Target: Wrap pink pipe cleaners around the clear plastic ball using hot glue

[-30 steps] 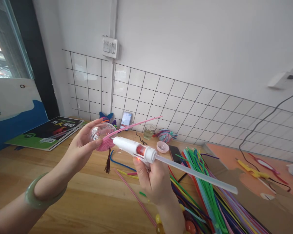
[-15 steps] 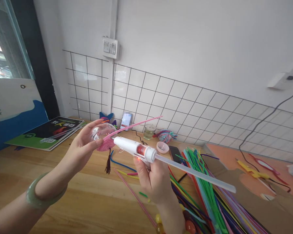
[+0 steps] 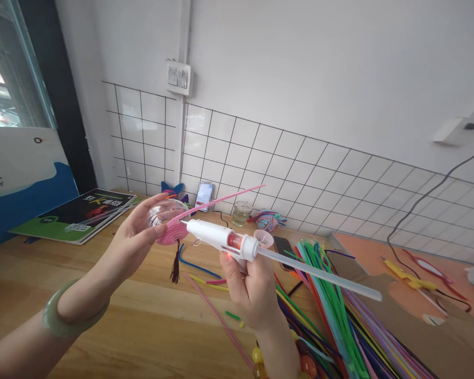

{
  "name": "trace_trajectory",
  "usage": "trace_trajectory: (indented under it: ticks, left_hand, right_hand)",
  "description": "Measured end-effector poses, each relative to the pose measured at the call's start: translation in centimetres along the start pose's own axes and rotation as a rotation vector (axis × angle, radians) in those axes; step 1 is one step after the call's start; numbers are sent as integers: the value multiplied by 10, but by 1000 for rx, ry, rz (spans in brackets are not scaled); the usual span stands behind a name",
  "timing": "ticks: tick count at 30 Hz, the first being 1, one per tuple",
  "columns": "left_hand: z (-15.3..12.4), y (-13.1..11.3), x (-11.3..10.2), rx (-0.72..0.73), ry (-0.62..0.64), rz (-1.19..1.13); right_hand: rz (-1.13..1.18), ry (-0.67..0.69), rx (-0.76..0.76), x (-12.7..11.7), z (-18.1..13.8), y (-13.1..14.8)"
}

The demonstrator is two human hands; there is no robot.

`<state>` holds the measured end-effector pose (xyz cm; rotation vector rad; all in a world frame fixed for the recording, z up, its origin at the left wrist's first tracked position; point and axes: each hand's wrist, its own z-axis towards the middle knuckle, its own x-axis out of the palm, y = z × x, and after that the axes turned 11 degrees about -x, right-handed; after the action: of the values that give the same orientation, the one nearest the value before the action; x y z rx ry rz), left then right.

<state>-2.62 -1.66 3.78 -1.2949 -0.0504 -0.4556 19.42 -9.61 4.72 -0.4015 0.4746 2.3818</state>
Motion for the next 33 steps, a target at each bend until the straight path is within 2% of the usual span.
trace_trajectory:
  ticks: [6,10,12,14,16,17,19,22,24,27,28,30,33]
  left_hand:
    - [1,-2,2,-34,-17,-17]
    - [4,-4,3,-91,-57,-66]
    - [6,-5,3,-132,-71,-101]
    - [7,-4,2,-160,-81,-131]
    - [9,-3,1,-179,-94,-143]
    - [10,-2,0,-188,-101,-144]
    - [11,-1,-1,-203,-113,-144]
    - [12,-1,0,-208,-114,-142]
    - [11,-1,1,-220,-113,-133]
    - [9,1,3,-240,-92,-117]
    - [8,2,3,-242,-75,-110]
    - [7,4,3,-242,-37,-87]
    - [6,7,4,-235,2,-43]
  right_hand:
    - [512,-48,301,2,5,-6]
    - [816,-74,412,2,10,-22]
    - [960,-12,492,2,9,-35]
    - [1056,155,611,4,4,-48]
    - [1026,405,733,7,-2,-59]
    - [968,550,769,10,-6,-63]
    - [901,756,807,18,-12,-67]
    - [840,1015,802,38,-21,-65]
    - [788,1139,779,56,-28,-59]
    - [671,1236,715,81,-38,-49]
    - [617,1228,687,86,-40,-44]
    - [488,1151,616,90,-39,-34]
    - [264,927,480,74,-27,-18]
